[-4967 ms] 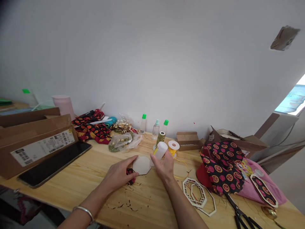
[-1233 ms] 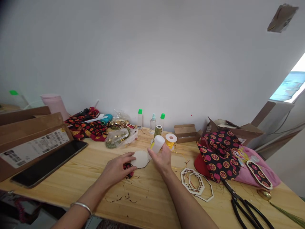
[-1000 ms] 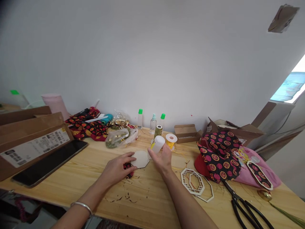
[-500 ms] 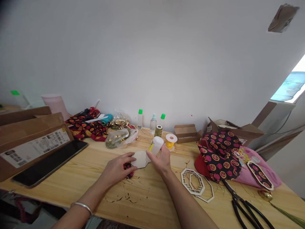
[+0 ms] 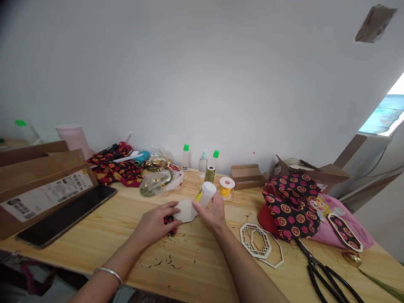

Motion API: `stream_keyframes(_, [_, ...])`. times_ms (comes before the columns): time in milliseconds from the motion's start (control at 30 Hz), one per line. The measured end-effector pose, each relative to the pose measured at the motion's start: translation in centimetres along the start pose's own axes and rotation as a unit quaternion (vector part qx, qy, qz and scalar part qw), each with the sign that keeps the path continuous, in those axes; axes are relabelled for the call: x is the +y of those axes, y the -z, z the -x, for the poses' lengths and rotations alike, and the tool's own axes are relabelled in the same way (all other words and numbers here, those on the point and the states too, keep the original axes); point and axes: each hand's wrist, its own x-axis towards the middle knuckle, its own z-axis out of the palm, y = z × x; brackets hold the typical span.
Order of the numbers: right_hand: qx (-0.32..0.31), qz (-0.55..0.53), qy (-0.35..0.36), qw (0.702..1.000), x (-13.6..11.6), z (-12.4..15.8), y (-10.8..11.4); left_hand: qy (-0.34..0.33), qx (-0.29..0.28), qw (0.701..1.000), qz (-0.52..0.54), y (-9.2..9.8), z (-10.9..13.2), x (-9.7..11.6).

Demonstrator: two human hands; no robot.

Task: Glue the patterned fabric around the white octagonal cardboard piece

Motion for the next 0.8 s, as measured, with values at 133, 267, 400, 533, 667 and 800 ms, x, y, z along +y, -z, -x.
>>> stream_keyframes(133, [-0.011,-0.005,-0.008,1.000,-0.2,0.1,-0.1,-0.001,-0.002,1.000,0.005,0.1,0.0,0.1])
stream_keyframes(267, [-0.011,-0.005,-0.013,1.000,-0.6,0.1,-0.2,-0.001,-0.003,1.000,0.010,0.2,0.0,0.1])
stream_keyframes(400, [-0.012,0.002,-0.016,1.000,-0.8,0.2,-0.3,-0.004,-0.002,1.000,0.012,0.2,0.0,0.1])
stream_keyframes(533, [-0.028,-0.008,-0.006,1.000,-1.1,0.3,-0.3,-0.005,-0.003,1.000,0.014,0.3,0.0,0.2])
stream_keyframes(667, [-0.024,-0.023,-0.017,0.999,-1.4,0.4,-0.5,-0.004,-0.001,1.000,0.014,0.3,0.0,0.2])
stream_keyframes(800, [-0.036,-0.027,-0.008,0.999,-1.4,0.5,-0.6,0.000,-0.003,1.000,0.015,0.3,0.0,0.2])
